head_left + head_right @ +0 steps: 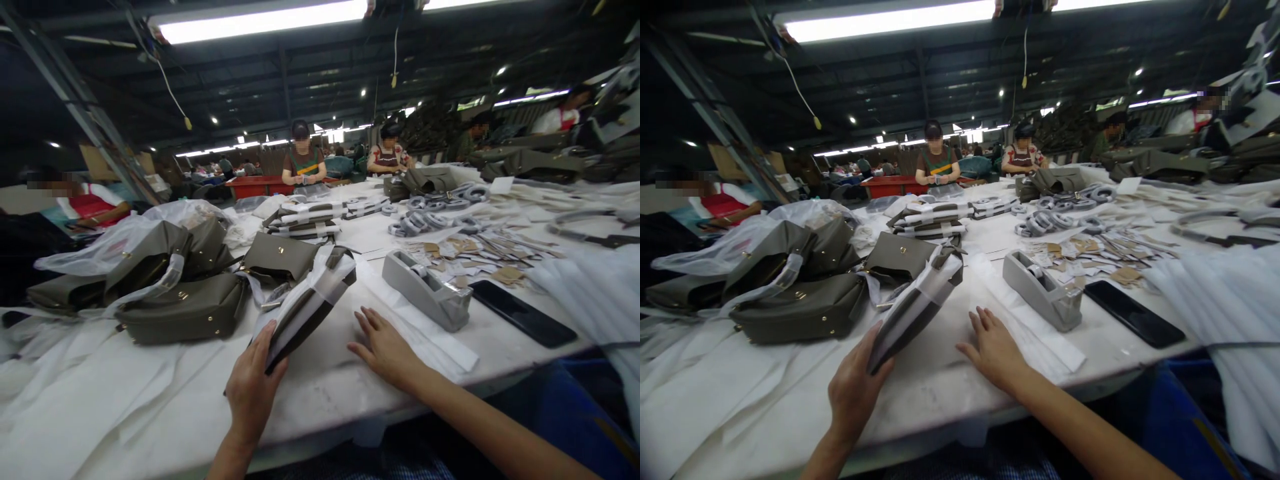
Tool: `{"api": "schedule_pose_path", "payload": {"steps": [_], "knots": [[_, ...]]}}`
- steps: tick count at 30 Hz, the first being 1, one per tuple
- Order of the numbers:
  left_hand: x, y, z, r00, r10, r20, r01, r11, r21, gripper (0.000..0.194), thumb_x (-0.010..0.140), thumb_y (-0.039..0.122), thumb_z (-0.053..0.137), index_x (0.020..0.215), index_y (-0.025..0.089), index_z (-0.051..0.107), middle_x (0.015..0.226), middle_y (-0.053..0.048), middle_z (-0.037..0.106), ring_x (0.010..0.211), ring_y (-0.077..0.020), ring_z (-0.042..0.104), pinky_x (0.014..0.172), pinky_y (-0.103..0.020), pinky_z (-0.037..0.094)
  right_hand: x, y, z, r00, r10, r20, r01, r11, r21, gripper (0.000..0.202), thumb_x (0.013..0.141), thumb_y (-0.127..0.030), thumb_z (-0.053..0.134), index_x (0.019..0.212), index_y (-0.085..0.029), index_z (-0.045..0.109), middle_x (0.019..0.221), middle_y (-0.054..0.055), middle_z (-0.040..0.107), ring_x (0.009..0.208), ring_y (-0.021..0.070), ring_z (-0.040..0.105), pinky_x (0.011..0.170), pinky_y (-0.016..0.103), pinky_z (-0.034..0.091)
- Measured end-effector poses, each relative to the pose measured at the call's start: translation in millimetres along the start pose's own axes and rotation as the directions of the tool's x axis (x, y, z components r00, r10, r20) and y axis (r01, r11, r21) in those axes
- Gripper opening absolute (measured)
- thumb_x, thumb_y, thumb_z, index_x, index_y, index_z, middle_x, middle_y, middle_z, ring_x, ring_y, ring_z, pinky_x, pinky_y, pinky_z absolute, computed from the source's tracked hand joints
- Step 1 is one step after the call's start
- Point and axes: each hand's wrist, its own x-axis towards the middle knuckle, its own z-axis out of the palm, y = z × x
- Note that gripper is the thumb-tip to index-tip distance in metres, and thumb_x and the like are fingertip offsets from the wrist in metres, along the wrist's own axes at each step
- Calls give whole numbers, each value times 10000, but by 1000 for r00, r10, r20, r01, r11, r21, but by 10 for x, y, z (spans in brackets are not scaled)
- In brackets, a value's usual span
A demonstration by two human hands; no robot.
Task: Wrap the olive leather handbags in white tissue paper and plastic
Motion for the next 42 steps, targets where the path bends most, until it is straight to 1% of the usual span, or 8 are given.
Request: {"api": "schedule_pose_path", "payload": {"steps": [7,12,15,18,22,28,35,42], "knots": [[81,137,-63,994,16,-112,-25,996,-82,574,922,279,617,1460,238,420,1302,-86,658,1121,-270,664,933,-393,549,-105,-267,384,909,-363,204,345,931,118,818,874,-668,547,1519,-196,374,1597,161,263,1490,348,202,1223,542,158],[127,324,38,979,185,-91,-191,980,-64,565,925,214,613,1458,228,426,1336,-94,638,1202,-256,621,984,-397,511,56,-439,468,838,-535,109,513,840,179,789,886,-622,567,1526,-212,356,1573,145,355,1458,334,298,1209,539,199],[121,415,140,961,275,-32,-276,960,-43,485,949,195,557,1426,217,474,1359,-89,622,1234,-249,600,968,-393,512,67,-508,515,851,-525,34,515,845,145,536,936,-484,550,1367,-166,569,1398,173,570,1288,331,510,1109,517,368],[80,485,218,937,348,5,-348,937,-35,404,975,201,496,1376,224,535,1350,-63,633,1218,-237,612,930,-380,526,-133,-535,409,771,-636,22,633,770,80,317,972,-347,483,1035,-157,729,1023,151,736,986,286,657,911,443,507],[-5,570,287,927,376,1,-376,927,-4,347,1011,206,432,1316,253,591,1338,-25,641,1197,-223,629,886,-370,535,-288,-476,26,646,-762,-37,760,639,118,256,979,-278,478,973,-202,723,901,91,747,856,222,674,788,350,527],[-52,702,362,927,373,-34,-372,927,34,324,1006,206,476,1297,251,611,1314,-40,656,1167,-228,650,863,-355,544,652,-374,-233,965,-243,-100,260,935,239,330,983,-354,433,1094,-191,698,1120,96,723,1069,239,650,976,360,469],[-122,904,439,931,344,-126,-338,939,64,331,975,187,534,1280,270,635,1289,-57,673,1144,-230,664,831,-322,562,1839,-567,146,967,-73,242,40,990,138,240,906,-365,652,991,-145,693,1044,94,711,991,232,661,929,415,508],[-141,1020,505,919,305,-250,-302,952,53,271,958,216,580,1203,272,682,1225,-35,708,1089,-216,692,787,-318,569,2086,-674,415,898,81,432,-212,941,264,229,960,-376,594,997,-158,652,989,42,672,828,153,645,751,327,565]]}}
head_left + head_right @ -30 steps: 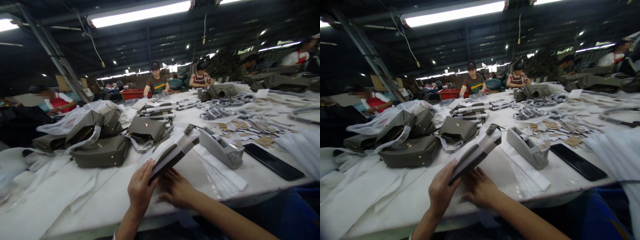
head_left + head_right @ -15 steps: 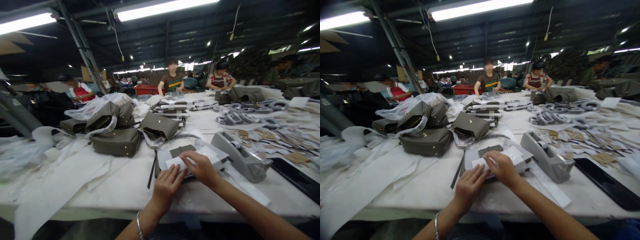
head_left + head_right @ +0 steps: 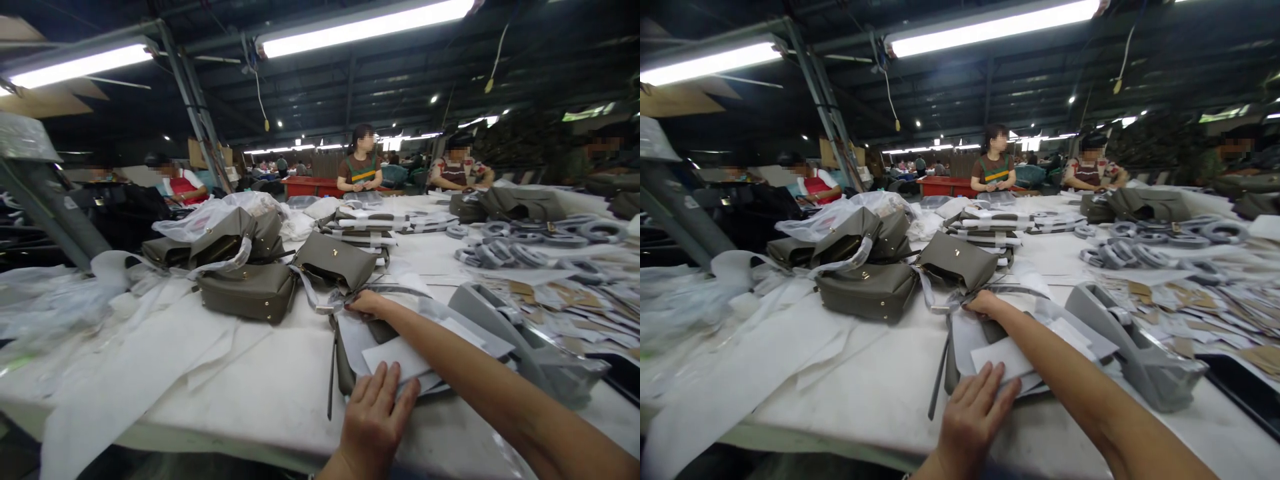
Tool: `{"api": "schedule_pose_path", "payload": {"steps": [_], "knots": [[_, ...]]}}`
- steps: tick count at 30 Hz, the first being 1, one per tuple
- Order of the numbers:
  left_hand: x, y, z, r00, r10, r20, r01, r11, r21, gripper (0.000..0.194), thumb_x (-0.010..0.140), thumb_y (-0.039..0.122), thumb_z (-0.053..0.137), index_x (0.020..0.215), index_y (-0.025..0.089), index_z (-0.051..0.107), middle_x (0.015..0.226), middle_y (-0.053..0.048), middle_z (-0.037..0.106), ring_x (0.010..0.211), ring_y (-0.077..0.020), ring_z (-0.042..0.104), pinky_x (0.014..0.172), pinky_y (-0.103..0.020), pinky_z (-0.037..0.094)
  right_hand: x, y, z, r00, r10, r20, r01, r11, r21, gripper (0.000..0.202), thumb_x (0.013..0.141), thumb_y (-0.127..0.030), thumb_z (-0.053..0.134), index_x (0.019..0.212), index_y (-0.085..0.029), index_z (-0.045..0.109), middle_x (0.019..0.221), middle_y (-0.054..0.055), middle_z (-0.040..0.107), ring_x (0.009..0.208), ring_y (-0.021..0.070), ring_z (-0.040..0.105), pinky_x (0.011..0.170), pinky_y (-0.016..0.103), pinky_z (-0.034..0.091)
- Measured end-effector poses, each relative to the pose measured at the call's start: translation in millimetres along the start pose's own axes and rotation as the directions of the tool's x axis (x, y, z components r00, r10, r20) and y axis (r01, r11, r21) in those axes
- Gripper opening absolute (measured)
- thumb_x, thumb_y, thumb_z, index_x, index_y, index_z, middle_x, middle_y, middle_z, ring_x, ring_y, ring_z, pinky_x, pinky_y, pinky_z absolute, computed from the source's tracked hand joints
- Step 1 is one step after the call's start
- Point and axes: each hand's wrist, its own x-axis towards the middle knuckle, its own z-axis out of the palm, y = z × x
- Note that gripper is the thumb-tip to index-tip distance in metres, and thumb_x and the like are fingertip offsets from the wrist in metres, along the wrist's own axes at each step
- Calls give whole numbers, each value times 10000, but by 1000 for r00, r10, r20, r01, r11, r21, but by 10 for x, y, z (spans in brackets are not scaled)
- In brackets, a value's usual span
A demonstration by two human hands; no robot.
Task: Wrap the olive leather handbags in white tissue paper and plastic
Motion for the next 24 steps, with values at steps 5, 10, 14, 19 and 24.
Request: {"api": "schedule_pose_path", "payload": {"steps": [5,10,14,19,24], "knots": [[-11,12,12,1000,-24,2,24,1000,-9,269,950,231,600,1202,280,683,1242,-31,699,1106,-212,684,809,-313,563,-193,59,-94,994,-76,80,48,952,302,228,922,-363,631,904,-135,627,846,23,663,733,125,630,688,280,529],[-28,12,4,998,-36,48,37,999,-25,288,964,202,564,1221,279,671,1261,-29,689,1124,-215,674,822,-320,559,-549,28,-174,965,-245,87,166,837,521,365,775,-488,727,874,-157,611,829,40,694,758,139,638,704,262,479],[-29,8,-20,994,-37,98,40,999,-28,303,964,207,566,1241,285,658,1293,-33,672,1159,-219,654,850,-328,551,-753,57,-174,944,-330,21,262,786,559,438,733,-542,743,905,-173,580,794,3,674,722,118,597,673,239,431],[6,5,-81,989,-30,148,32,999,-12,316,1006,202,473,1262,281,640,1302,-20,668,1177,-200,639,857,-322,544,-830,225,-129,913,-408,-15,364,796,484,554,727,-541,748,1108,-153,642,764,2,662,710,145,597,671,270,444],[30,19,-92,989,-51,136,53,999,-8,322,1024,212,426,1240,291,651,1290,-4,675,1157,-189,648,856,-326,541,-949,255,-139,866,-496,-66,483,797,362,365,737,-520,737,860,-177,764,835,42,692,814,202,629,787,330,480]]}}
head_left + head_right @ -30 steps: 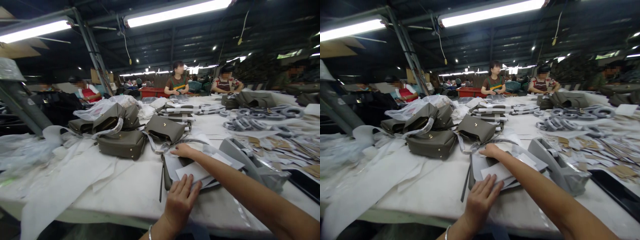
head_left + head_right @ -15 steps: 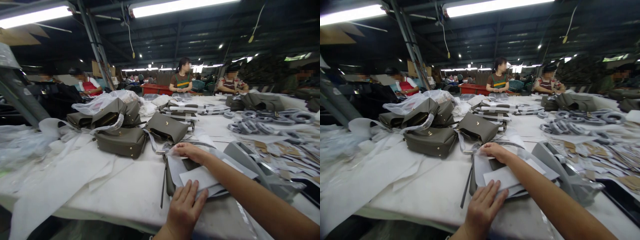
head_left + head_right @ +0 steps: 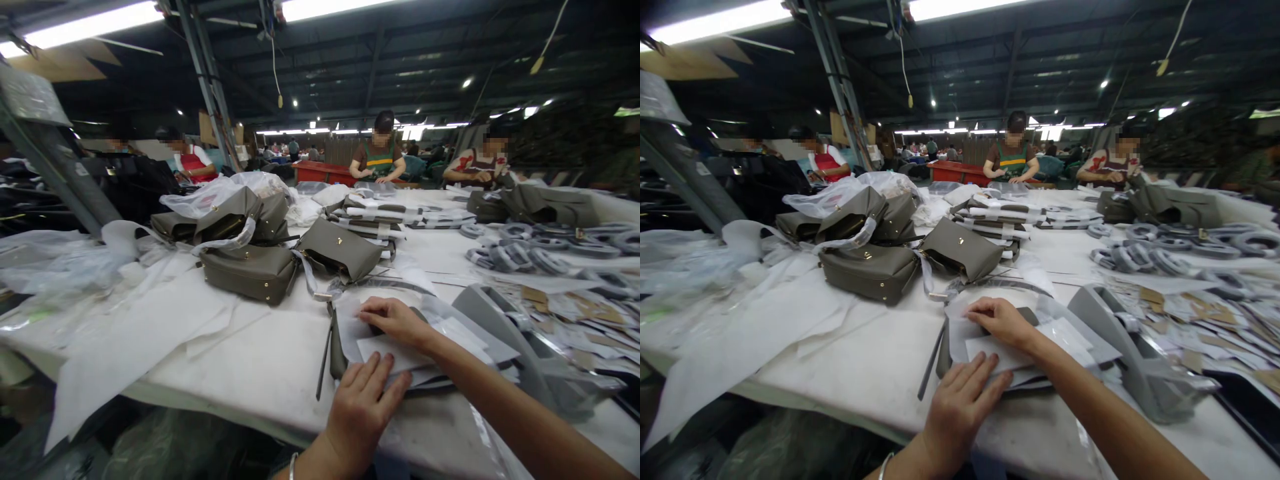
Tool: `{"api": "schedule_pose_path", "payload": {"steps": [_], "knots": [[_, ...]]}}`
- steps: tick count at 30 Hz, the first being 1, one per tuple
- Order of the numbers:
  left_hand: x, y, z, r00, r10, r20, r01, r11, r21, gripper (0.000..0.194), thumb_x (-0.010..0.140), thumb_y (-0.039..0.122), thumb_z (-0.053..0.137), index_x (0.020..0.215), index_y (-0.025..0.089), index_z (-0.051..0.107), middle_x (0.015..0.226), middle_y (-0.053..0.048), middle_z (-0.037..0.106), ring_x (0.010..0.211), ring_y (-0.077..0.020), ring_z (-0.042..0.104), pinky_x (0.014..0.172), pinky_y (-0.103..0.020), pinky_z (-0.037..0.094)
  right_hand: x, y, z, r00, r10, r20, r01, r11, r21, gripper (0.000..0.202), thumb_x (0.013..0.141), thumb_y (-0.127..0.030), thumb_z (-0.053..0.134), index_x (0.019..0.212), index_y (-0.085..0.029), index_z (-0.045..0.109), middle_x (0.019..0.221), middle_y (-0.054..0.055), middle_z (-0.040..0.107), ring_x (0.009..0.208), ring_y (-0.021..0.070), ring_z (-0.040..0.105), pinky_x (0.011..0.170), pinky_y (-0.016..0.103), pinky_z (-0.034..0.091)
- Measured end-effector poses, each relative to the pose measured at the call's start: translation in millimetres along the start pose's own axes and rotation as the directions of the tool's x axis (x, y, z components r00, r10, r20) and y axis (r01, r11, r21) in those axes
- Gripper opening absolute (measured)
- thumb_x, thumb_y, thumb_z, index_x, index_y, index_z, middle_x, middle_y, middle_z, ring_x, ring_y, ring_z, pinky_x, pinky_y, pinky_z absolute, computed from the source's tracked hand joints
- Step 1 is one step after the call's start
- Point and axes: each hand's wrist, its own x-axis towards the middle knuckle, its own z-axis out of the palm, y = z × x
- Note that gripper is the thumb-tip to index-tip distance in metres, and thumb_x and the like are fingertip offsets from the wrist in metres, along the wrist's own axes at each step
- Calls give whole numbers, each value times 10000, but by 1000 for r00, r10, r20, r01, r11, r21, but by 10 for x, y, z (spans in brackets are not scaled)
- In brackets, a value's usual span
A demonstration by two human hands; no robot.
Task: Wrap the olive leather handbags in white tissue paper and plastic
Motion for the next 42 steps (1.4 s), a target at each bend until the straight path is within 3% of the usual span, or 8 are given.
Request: {"api": "schedule_pose_path", "payload": {"steps": [7,14,21,25,31,34,37,42], "knots": [[28,6,19,1000,8,-17,-8,1000,5,281,1010,224,473,1191,289,678,1254,-3,695,1131,-197,663,828,-328,540,355,-164,-75,979,-106,-175,94,993,-73,290,793,-450,661,876,-192,768,886,55,750,871,218,671,860,343,501],[41,11,51,994,1,-111,3,999,33,309,1027,224,426,1151,301,697,1215,14,715,1096,-181,679,807,-322,525,983,-235,-66,963,-112,-244,92,991,-94,299,772,-446,636,733,-170,745,715,38,734,678,181,651,671,294,516],[40,12,81,989,0,-149,5,999,33,271,1013,238,469,1109,304,713,1188,18,727,1077,-185,685,801,-314,524,1112,-455,-189,949,-141,-284,126,990,-70,323,755,-481,662,721,-168,735,732,46,732,671,174,632,671,297,512],[24,12,73,994,8,-112,-5,999,31,274,1012,226,467,1145,284,699,1204,0,720,1094,-192,679,808,-319,533,837,-666,-250,943,-151,-295,157,988,-6,352,767,-509,680,826,-169,747,847,61,757,805,200,678,802,331,536],[6,-29,13,1000,6,9,-6,999,-53,264,1013,232,458,1171,252,669,1270,-18,686,1161,-206,641,851,-336,540,-164,-769,-122,961,-218,-171,188,966,-176,258,865,-437,675,825,-197,763,820,26,747,793,179,676,754,274,520],[17,-59,-38,994,-1,109,18,988,-151,257,1012,231,444,1170,196,644,1268,-49,681,1165,-211,629,899,-352,535,-639,-625,-29,973,-221,-66,202,956,-212,197,903,-368,654,862,-211,766,856,31,752,800,174,691,743,261,540],[32,-76,-79,991,-37,125,63,976,-207,278,1013,235,431,1217,160,603,1115,-83,724,997,-203,675,883,-355,548,-961,-376,45,974,-228,9,227,963,-145,162,942,-300,613,974,-247,762,1010,39,760,961,189,704,897,295,550],[5,-95,-104,992,-41,116,68,969,-236,284,1025,265,395,1159,143,613,1014,-105,723,977,-210,676,902,-359,553,-1249,-4,103,938,-342,-62,328,930,-162,156,926,-206,626,974,-282,754,990,26,766,977,189,716,963,338,561]]}}
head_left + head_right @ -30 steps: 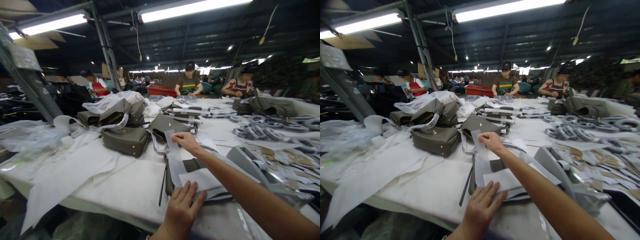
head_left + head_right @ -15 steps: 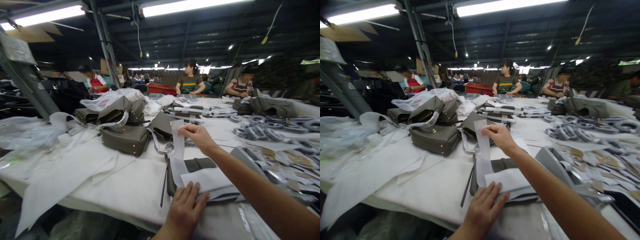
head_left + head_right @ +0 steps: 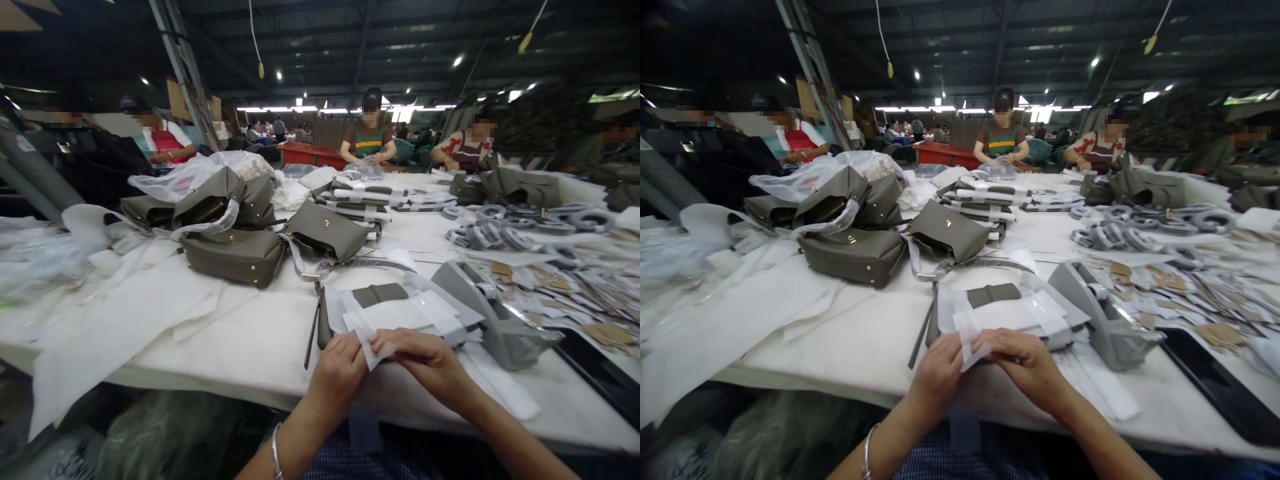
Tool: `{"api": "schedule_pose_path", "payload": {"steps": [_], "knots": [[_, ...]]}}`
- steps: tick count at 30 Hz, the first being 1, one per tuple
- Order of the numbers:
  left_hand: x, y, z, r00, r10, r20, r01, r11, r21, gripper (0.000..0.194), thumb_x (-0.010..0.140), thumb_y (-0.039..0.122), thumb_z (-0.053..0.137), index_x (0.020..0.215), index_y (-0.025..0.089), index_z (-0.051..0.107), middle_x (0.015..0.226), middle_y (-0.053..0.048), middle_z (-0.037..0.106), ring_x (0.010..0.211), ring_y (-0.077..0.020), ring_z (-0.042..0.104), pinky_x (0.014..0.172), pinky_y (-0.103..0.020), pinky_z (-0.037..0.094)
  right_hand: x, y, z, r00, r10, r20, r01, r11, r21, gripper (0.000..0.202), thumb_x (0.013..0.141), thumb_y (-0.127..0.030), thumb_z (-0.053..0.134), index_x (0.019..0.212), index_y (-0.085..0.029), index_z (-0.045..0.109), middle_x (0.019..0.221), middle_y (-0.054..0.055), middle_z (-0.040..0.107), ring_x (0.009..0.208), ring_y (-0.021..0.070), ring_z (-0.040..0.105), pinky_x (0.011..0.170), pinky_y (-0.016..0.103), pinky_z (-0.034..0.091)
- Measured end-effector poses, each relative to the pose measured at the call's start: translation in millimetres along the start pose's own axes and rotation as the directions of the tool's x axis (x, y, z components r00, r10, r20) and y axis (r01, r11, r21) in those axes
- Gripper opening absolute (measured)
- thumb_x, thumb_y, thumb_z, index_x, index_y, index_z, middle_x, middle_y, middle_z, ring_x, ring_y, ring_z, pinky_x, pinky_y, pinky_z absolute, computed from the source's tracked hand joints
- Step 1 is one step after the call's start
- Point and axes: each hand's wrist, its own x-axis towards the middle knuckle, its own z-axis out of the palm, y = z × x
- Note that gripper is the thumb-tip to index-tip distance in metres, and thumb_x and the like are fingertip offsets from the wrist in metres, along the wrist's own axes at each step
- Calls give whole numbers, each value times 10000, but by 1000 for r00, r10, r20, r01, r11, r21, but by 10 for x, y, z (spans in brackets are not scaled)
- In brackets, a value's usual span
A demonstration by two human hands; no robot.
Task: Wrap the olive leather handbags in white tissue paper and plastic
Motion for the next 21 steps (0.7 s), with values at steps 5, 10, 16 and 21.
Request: {"api": "schedule_pose_path", "payload": {"steps": [5,10,16,21], "knots": [[-85,-15,-3,1000,-14,-22,13,1000,-20,265,1018,263,429,1189,133,585,1169,-128,683,1131,-206,628,978,-345,525,-143,10,37,988,-149,-29,145,983,-110,216,914,-133,615,1030,-278,726,1021,32,761,1009,185,710,1023,369,541],[-113,-6,-3,995,-76,-64,77,997,3,343,993,178,470,1331,154,526,1369,-170,556,1309,-239,511,1000,-369,529,-183,36,121,956,-290,41,292,931,-217,309,925,-59,539,1114,-257,684,1038,34,754,1056,159,691,1078,379,491],[-142,-66,-33,993,82,81,-82,997,-2,397,1011,173,426,1402,139,489,1373,-103,608,1351,-225,478,1076,-405,481,-327,141,237,924,-383,19,372,885,-278,310,946,-99,526,1195,-241,644,1075,61,750,1066,177,686,1063,442,494],[-146,-87,-74,987,94,128,-98,995,29,424,997,112,409,1411,158,488,1402,-81,589,1329,-198,509,1105,-413,454,-482,-25,172,952,-307,-16,281,890,-361,369,925,-120,567,1262,-263,618,1113,59,745,1099,201,678,1022,414,536]]}}
